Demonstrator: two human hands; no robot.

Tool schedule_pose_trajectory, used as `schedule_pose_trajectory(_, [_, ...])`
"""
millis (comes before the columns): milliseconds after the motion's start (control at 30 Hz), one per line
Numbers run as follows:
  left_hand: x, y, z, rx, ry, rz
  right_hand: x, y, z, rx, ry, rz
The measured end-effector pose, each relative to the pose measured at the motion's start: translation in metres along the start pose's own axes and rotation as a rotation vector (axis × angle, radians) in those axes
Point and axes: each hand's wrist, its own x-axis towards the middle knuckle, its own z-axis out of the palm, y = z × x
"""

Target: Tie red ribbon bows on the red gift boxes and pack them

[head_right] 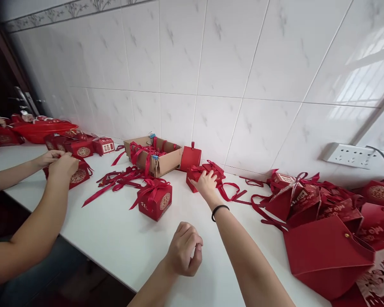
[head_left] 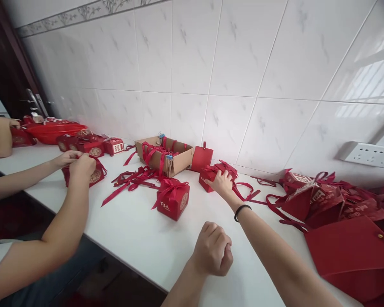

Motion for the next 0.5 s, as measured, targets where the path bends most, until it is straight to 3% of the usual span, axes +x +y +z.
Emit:
schedule_pose_trajectory(133, [0.0, 0.002, 0.003, -0.012, 0.011, -0.053, -0.021, 0.013, 0.012, 0.009, -0.012, -0.12])
schedule_pose_trajectory(233, [-0.001, 0.002, 0.003, -0.054, 0.035, -0.132, -0.046, 0.03, 0.002, 0.044, -0.043, -0.249])
schedule_pose_trajectory(333, [-0.004, -0.001, 0.0, -0.095, 0.072, -0.267, -0.075, 0.061, -0.026, 0.107, -0.096, -0.338])
schedule_pose_trajectory(500, [-0.007, -0.003, -0.004, -0.281, 0.275, -0.74, -0.125, 0.13, -0.089, 0.38, -0.405, -0.421])
